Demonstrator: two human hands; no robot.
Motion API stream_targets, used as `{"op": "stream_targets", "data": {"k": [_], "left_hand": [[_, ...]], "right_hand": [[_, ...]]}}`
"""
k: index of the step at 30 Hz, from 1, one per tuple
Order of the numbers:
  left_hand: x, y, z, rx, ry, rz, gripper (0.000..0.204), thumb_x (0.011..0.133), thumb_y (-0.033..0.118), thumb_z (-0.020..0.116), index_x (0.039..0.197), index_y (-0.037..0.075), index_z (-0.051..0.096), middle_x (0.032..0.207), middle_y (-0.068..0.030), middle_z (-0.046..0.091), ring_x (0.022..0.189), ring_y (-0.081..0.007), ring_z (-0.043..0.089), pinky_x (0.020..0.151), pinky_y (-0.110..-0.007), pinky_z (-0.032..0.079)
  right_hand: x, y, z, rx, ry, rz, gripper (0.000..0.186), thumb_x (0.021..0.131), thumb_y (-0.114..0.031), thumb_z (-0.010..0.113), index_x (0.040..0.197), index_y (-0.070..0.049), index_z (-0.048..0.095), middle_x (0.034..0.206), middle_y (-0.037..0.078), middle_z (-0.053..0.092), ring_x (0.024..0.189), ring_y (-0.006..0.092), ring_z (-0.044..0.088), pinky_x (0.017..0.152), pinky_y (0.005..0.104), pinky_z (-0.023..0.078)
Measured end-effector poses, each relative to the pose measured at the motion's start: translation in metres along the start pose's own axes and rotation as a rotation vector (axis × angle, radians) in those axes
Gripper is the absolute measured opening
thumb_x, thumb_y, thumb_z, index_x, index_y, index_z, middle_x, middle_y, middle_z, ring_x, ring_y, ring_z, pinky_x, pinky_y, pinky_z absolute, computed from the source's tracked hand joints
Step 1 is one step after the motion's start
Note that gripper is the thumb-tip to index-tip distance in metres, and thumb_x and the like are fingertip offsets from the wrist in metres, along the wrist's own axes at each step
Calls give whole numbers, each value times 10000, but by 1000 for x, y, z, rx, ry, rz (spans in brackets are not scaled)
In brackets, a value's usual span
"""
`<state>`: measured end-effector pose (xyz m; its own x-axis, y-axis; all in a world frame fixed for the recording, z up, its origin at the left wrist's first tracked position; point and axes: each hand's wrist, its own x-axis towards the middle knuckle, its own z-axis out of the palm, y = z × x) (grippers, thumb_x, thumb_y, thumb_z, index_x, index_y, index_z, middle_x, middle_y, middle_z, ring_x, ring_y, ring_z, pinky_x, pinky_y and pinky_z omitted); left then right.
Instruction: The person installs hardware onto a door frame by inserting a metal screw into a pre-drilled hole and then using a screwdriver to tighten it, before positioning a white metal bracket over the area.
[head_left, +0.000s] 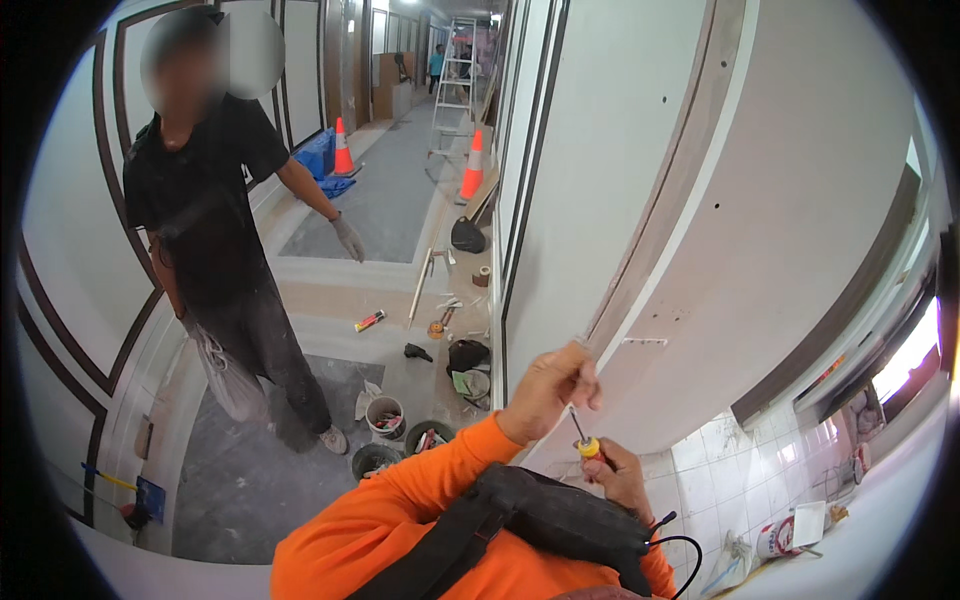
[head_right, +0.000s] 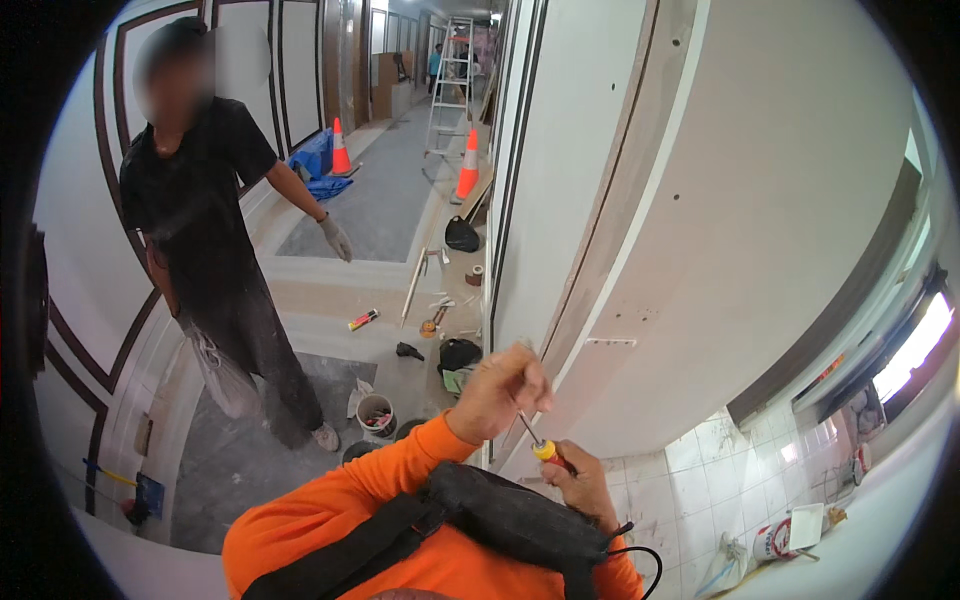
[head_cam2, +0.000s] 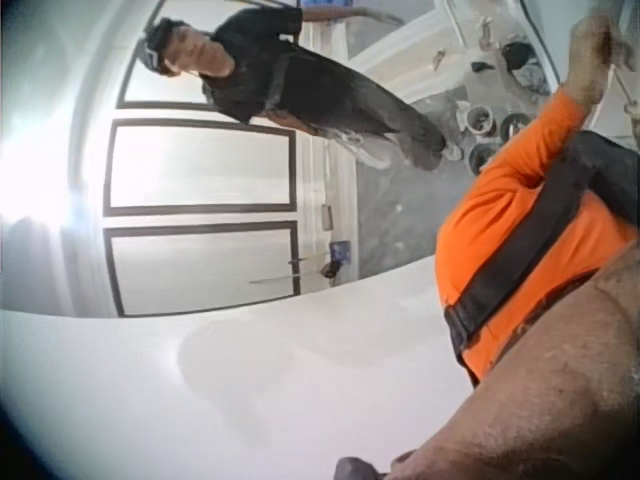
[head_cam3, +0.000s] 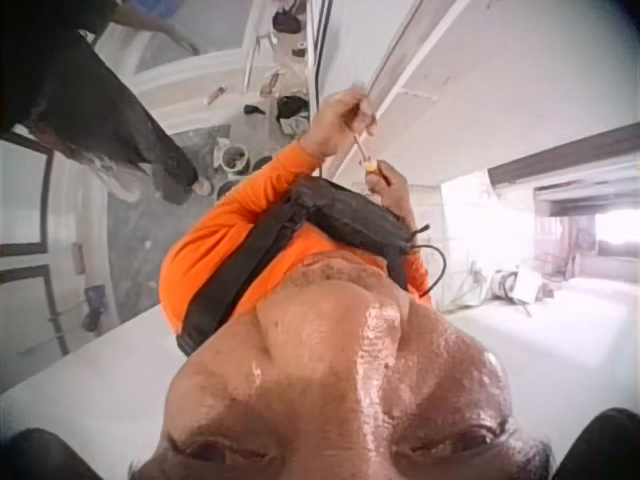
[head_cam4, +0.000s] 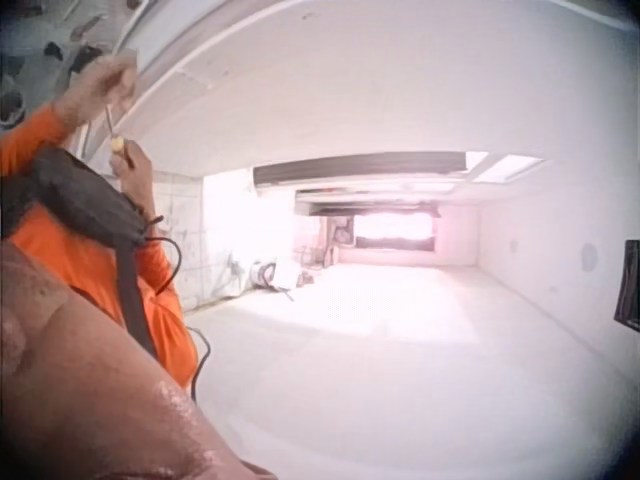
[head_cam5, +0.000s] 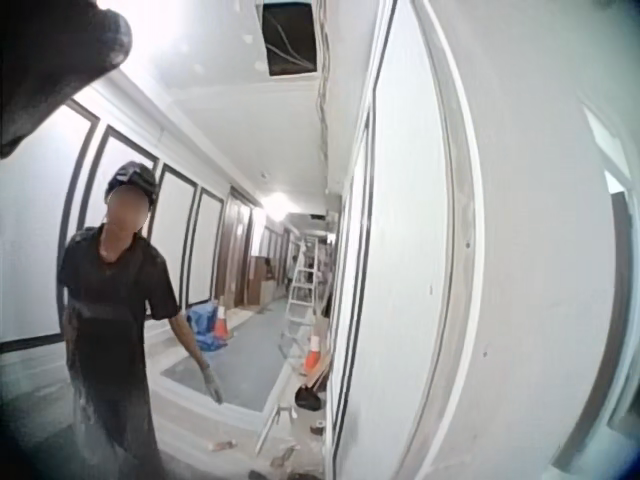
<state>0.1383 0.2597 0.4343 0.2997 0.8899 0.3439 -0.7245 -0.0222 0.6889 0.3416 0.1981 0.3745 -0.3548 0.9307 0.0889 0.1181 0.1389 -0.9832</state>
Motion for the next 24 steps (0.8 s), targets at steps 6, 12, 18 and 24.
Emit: {"op": "stream_targets", "data": {"k": [6, 12, 18, 24], "left_hand": [[-33, 9, -56, 333, 287, -33, 315, 1008, 336, 518, 903, 56, 618, 687, -26, 573, 689, -153, 593, 680, -285, 471], [-100, -35, -129, 585, 396, -304, 276, 962, 302, 625, 978, 26, 641, 779, -15, 615, 729, -109, 602, 668, -277, 482], [-56, -31, -98, 1222, 321, 208, 235, 905, 237, 679, 1021, 36, 646, 906, -96, 678, 815, -218, 642, 747, -320, 505], [35, -9, -37, 1301, 143, 1029, 586, 800, 192, 783, 1285, 15, 506, 1324, -216, 506, 1215, -374, 506, 1029, -437, 408]], "right_hand": [[-16, 35, 10, 205, 338, 102, 374, 900, -175, 579, 1232, -1, 568, 767, 31, 566, 547, 85, 484, 484, 234, 388], [-45, 62, -25, 28, 527, -143, 482, 829, -93, 677, 1280, 12, 545, 974, 121, 646, 727, 135, 610, 648, 255, 503], [-45, -21, -48, -532, 770, -293, 432, 822, -79, 674, 1232, 41, 604, 1107, 197, 674, 1013, 290, 655, 896, 369, 505], [-32, -70, -44, -912, 617, -556, 422, 807, -64, 674, 1210, 31, 592, 995, 187, 641, 838, 312, 623, 767, 381, 506]]}}
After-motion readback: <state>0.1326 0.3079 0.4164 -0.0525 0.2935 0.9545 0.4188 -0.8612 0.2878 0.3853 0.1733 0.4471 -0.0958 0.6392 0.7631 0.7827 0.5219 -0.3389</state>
